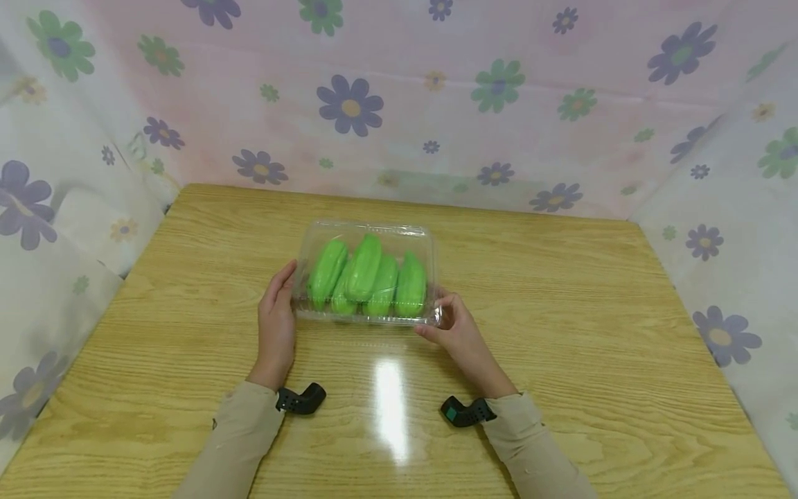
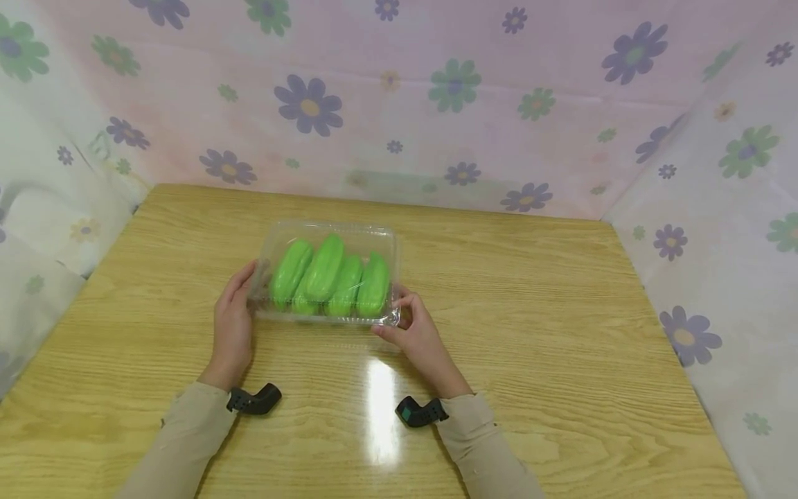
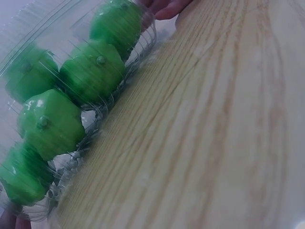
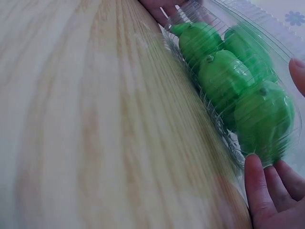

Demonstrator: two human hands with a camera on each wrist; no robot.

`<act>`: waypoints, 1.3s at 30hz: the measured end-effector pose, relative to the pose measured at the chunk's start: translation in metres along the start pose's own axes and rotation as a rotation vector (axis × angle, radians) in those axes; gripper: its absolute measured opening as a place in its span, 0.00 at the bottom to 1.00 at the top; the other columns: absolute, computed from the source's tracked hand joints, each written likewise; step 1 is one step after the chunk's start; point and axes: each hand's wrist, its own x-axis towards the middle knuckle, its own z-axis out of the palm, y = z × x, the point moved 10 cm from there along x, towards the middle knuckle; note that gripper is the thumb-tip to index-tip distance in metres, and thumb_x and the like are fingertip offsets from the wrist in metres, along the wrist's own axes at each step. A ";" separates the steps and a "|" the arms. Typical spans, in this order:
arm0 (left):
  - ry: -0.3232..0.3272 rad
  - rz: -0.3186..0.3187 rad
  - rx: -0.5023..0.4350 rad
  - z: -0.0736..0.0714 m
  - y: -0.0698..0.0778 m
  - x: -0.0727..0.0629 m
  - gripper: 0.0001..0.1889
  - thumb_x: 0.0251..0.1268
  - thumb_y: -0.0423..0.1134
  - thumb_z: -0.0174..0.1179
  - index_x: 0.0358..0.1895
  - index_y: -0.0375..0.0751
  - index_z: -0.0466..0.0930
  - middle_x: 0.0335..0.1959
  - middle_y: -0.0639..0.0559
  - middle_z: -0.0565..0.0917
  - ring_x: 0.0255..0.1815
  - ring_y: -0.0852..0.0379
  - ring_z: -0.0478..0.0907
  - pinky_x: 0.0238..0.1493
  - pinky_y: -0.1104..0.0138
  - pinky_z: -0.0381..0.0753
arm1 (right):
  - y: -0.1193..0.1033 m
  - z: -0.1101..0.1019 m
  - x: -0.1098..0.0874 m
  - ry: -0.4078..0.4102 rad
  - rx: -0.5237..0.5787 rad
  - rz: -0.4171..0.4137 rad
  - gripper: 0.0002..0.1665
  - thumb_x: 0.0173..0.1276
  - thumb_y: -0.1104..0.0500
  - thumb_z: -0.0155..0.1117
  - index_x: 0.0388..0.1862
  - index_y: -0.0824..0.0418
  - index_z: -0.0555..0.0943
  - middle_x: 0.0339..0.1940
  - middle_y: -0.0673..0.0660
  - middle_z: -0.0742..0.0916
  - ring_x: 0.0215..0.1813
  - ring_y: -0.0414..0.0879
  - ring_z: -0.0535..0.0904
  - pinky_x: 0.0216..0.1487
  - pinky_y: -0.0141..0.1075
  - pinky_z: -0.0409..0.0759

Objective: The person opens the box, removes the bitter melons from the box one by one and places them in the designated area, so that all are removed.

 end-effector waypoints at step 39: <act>-0.029 -0.007 -0.016 0.001 0.001 0.002 0.19 0.71 0.45 0.39 0.62 0.52 0.66 0.62 0.60 0.65 0.63 0.63 0.58 0.63 0.65 0.59 | -0.008 -0.003 -0.001 0.010 0.072 -0.046 0.31 0.68 0.42 0.44 0.37 0.73 0.68 0.68 0.48 0.61 0.66 0.43 0.57 0.61 0.42 0.66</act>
